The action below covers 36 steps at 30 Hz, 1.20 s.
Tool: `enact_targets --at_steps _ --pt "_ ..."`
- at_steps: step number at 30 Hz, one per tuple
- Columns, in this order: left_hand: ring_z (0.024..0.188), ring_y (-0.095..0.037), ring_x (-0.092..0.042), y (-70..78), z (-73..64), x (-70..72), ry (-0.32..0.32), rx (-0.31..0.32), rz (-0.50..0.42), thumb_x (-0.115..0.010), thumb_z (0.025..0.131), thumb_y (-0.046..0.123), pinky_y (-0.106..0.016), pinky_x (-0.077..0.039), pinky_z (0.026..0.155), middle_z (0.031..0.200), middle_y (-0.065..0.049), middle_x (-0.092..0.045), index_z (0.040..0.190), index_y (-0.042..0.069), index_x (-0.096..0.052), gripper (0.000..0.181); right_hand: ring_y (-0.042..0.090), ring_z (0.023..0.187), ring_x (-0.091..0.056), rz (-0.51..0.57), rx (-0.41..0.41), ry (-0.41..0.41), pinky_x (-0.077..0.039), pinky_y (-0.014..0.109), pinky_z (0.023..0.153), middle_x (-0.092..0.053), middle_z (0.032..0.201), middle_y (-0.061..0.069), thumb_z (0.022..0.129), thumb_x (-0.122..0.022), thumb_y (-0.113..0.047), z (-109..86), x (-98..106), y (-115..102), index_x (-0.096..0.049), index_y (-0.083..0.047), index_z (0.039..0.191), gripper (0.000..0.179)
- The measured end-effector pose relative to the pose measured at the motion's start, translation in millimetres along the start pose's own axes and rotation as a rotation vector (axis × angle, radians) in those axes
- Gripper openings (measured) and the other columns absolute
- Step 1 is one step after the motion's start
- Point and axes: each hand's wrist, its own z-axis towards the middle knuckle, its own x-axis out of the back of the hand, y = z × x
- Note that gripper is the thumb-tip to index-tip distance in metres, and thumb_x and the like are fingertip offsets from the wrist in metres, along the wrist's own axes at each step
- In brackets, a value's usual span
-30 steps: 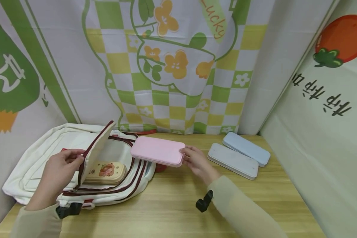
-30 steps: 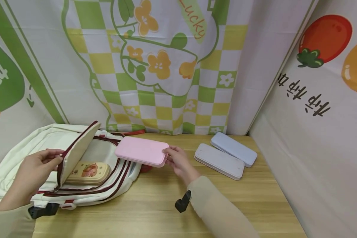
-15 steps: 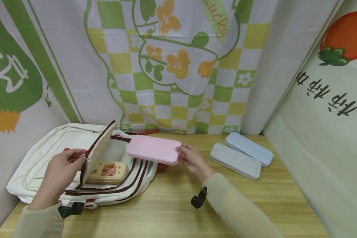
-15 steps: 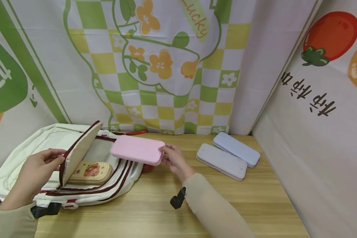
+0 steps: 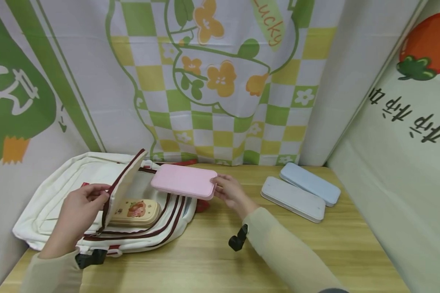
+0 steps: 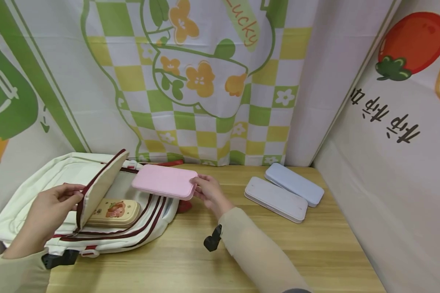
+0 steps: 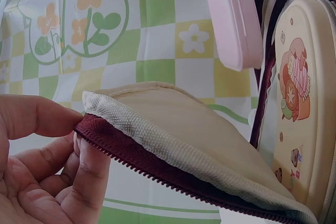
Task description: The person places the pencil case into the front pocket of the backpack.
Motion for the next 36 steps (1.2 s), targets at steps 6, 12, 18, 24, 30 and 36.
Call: enact_targets --at_steps 6,12,18,24,30,36 --pt "0.076 -0.001 -0.057 -0.5 -0.6 -0.3 0.005 0.003 -0.003 -0.055 0.103 0.011 -0.021 -0.051 0.061 0.104 -0.017 -0.068 0.124 -0.01 -0.066 0.031 0.014 0.079 -0.064 0.011 -0.023 -0.007 -0.057 0.024 0.071 -0.062 0.1 0.01 0.094 -0.061 0.004 6.3 -9 6 -0.048 0.01 0.139 0.048" --pt "0.077 0.0 -0.057 -2.4 0.2 1.1 0.003 0.008 -0.015 -0.055 0.103 0.011 -0.021 -0.052 0.062 0.104 -0.017 -0.068 0.124 -0.01 -0.065 0.031 0.015 0.08 -0.063 0.005 -0.026 -0.013 -0.057 0.024 0.071 -0.061 0.102 0.011 0.094 -0.063 0.003 9.4 -17 9 -0.048 0.009 0.138 0.047" --pt "0.077 -0.001 -0.058 -2.3 0.1 0.7 0.007 0.008 -0.022 -0.056 0.103 0.011 -0.022 -0.052 0.062 0.104 -0.017 -0.068 0.124 -0.009 -0.066 0.031 0.015 0.081 -0.062 -0.01 -0.032 -0.018 -0.056 0.024 0.071 -0.061 0.104 0.011 0.093 -0.064 0.002 13.3 -23 11 -0.047 0.009 0.141 0.052" --pt "0.075 -0.002 -0.058 -2.4 0.3 -0.3 0.027 -0.008 -0.019 -0.056 0.101 0.008 -0.02 -0.052 0.062 0.101 -0.016 -0.069 0.121 -0.009 -0.067 0.029 0.014 0.078 -0.061 -0.032 -0.032 -0.013 -0.055 0.022 0.067 -0.06 0.101 0.009 0.093 -0.064 0.0 15.9 -26 13 -0.049 0.008 0.137 0.047" --pt "0.076 -0.002 -0.059 -2.8 1.3 -1.1 0.023 -0.012 -0.015 -0.056 0.101 0.008 -0.02 -0.052 0.062 0.101 -0.016 -0.069 0.121 -0.009 -0.067 0.029 0.012 0.073 -0.061 -0.023 -0.038 -0.029 -0.054 0.021 0.063 -0.061 0.095 0.006 0.094 -0.063 0.002 18.2 -30 16 -0.05 0.007 0.136 0.044" --pt "0.077 -0.002 -0.058 -4.5 0.6 0.0 0.016 -0.004 -0.008 -0.056 0.102 0.009 -0.021 -0.051 0.062 0.101 -0.016 -0.069 0.121 -0.009 -0.067 0.029 0.012 0.074 -0.063 -0.052 -0.041 -0.047 -0.054 0.021 0.064 -0.063 0.099 0.008 0.094 -0.064 0.001 19.6 -35 18 -0.046 0.009 0.145 0.054"
